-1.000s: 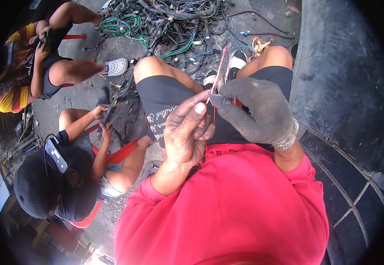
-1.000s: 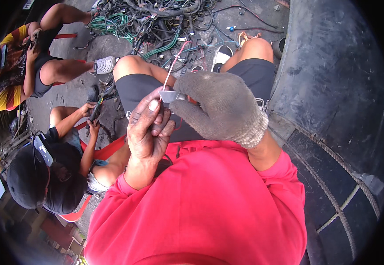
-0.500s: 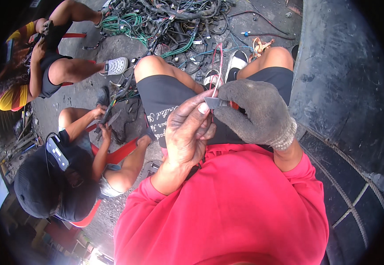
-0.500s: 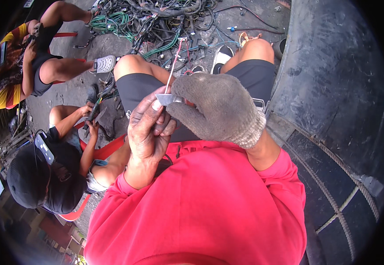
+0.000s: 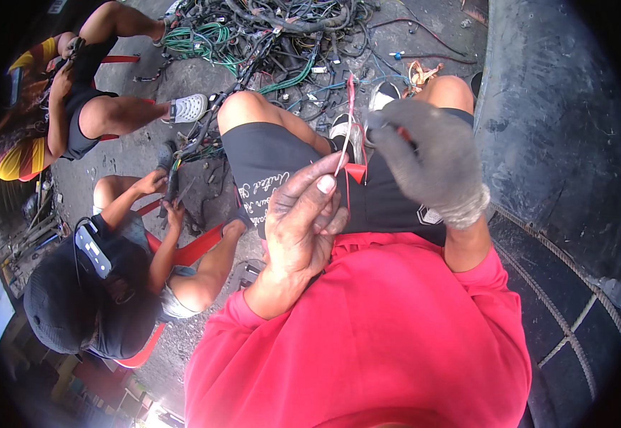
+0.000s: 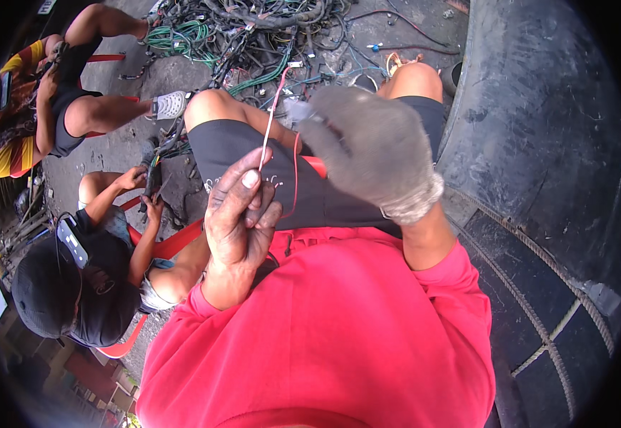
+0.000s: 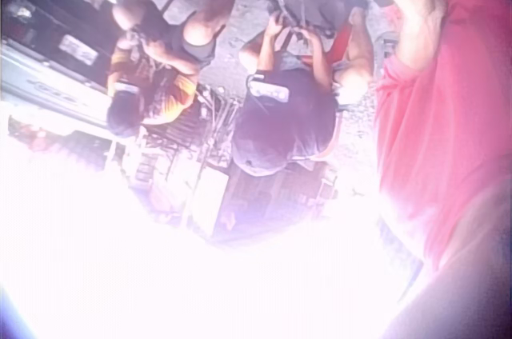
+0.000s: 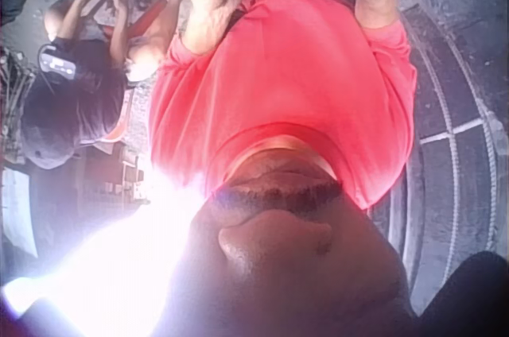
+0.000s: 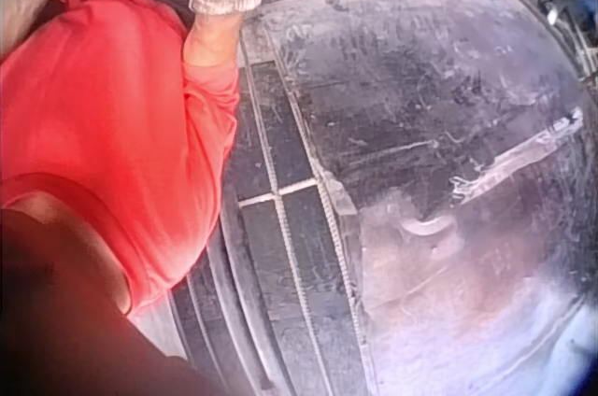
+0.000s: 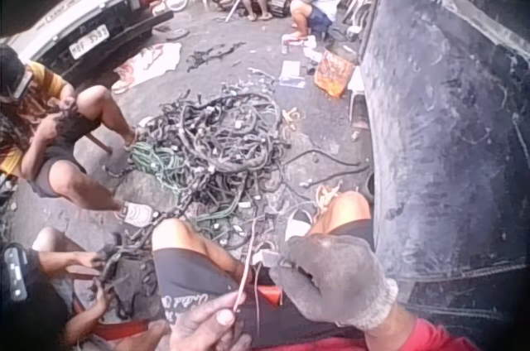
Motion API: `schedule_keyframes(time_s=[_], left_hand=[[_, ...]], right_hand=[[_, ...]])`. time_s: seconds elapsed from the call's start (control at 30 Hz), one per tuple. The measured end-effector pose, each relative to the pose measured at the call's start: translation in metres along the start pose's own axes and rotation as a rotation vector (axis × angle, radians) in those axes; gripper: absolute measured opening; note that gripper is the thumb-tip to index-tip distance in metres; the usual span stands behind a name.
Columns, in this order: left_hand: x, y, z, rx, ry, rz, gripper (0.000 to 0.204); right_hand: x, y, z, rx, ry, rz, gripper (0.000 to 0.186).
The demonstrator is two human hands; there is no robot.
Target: Stripping insulation from electrical wires using a hand tool.
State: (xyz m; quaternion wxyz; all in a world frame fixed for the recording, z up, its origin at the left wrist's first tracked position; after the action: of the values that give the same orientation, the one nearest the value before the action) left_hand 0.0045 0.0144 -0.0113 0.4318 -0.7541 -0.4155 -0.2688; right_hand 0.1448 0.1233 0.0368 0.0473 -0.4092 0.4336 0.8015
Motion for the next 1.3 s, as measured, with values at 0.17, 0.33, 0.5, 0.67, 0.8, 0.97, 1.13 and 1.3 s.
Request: schedule_keyframes(time_s=[0.17,0.33,0.5,0.67,0.8,0.97,1.13,1.3], left_hand=[[0.000,0.001,0.001,-0.026,-0.027,-0.027,0.032],[0.005,0.001,0.002,-0.020,-0.027,-0.025,0.033],[0.004,0.000,0.001,-0.026,0.000,-0.030,0.031],[0.003,-0.001,0.002,-0.007,0.005,0.072,0.034],[0.003,-0.003,0.002,0.004,0.005,0.076,0.034],[0.003,-0.004,-0.005,0.005,-0.022,0.044,0.033],[0.002,-0.007,-0.004,-0.046,-0.073,0.000,0.035],[0.005,-0.007,0.002,-0.132,0.041,-0.109,0.035]], right_hand=[[-0.012,0.002,-0.005,-0.043,-0.069,0.134,0.013],[0.003,0.007,-0.012,-0.048,0.088,0.235,0.016],[0.007,0.009,-0.009,-0.075,0.077,0.214,0.016],[0.008,0.008,-0.008,-0.082,0.063,0.232,0.015],[0.010,0.009,-0.006,-0.050,0.110,0.243,0.015],[0.012,-0.006,0.000,-0.204,0.080,-0.002,0.012],[-0.020,-0.039,-0.006,-0.075,-0.098,-0.118,0.013],[-0.007,0.003,-0.003,0.043,0.028,0.324,0.015]])
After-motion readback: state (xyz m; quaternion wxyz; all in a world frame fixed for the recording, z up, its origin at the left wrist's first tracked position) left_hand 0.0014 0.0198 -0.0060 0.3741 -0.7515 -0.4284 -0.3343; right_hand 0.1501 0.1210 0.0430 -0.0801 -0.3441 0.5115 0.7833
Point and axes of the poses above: each hand's wrist, its own z-axis towards the middle knuckle, its own x-axis out of the palm, y = z × x, the point moved 3 cm from there along z, towards the middle knuckle, and after that the axes turned 5 degrees about -x, right-handed, at the moved point
